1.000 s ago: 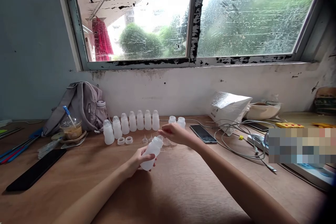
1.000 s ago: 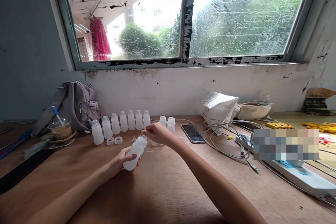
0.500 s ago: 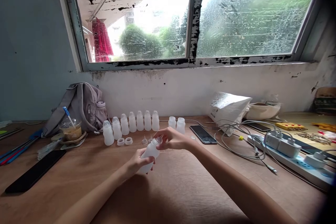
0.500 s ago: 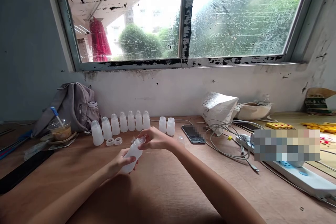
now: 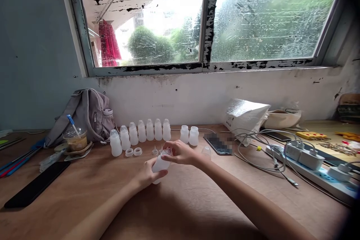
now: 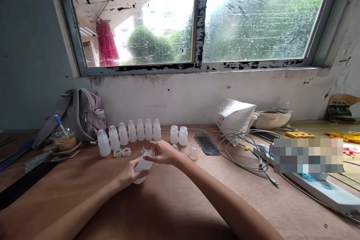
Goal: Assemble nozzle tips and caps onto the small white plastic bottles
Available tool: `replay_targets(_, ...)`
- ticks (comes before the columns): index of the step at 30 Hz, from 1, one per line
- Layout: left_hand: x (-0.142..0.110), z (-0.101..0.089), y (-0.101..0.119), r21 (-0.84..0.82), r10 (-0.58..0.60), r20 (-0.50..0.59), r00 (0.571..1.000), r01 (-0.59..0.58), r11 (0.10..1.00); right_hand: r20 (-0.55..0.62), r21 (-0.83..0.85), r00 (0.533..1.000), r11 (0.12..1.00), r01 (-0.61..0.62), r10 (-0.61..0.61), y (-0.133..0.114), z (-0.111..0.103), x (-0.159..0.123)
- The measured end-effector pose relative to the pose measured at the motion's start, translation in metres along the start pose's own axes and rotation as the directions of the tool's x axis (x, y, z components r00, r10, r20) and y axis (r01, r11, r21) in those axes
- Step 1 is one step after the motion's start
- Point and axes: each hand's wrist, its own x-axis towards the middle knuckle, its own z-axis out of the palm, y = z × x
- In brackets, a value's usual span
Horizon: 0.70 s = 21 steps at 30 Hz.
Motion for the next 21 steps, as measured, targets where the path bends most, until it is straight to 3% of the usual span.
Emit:
replay_targets(3, 0.001, 0.003, 0.000, 0.021, 0.011, -0.087, 0.996, -0.010, 1.000, -0.114, -0.044, 0.991, 0.996, -0.072, 0.067, 0.001, 0.014, 0.002)
replay_targets(5, 0.000, 0.004, 0.000, -0.105, -0.039, -0.070, 0.997, 0.032, 0.994, -0.164, -0.034, 0.984, 0.997, -0.074, 0.068, 0.000, 0.018, 0.002)
replay_targets(8, -0.003, 0.005, 0.001, -0.445, -0.114, 0.184, 0.976, 0.186, 0.876, -0.196, 0.001, 0.981, 1.000, -0.005, 0.005, -0.004, 0.018, 0.000)
replay_targets(11, -0.008, 0.004, 0.003, -0.648, -0.041, 0.449, 0.892, 0.358, 0.672, -0.182, 0.023, 0.982, 0.998, 0.050, -0.046, -0.010, 0.015, -0.003)
replay_targets(15, -0.013, 0.002, 0.004, -0.747, 0.067, 0.536, 0.842, 0.436, 0.502, -0.104, 0.193, 0.994, 0.979, 0.063, -0.043, -0.019, 0.017, -0.005)
replay_targets(18, -0.013, 0.002, 0.003, -0.745, 0.074, 0.550, 0.832, 0.448, 0.493, -0.100, 0.254, 0.995, 0.966, 0.048, -0.023, -0.021, 0.023, -0.005)
replay_targets(21, -0.013, 0.004, 0.002, -0.701, 0.027, 0.540, 0.842, 0.431, 0.568, -0.147, 0.226, 0.989, 0.973, 0.038, -0.004, -0.019, 0.030, -0.005)
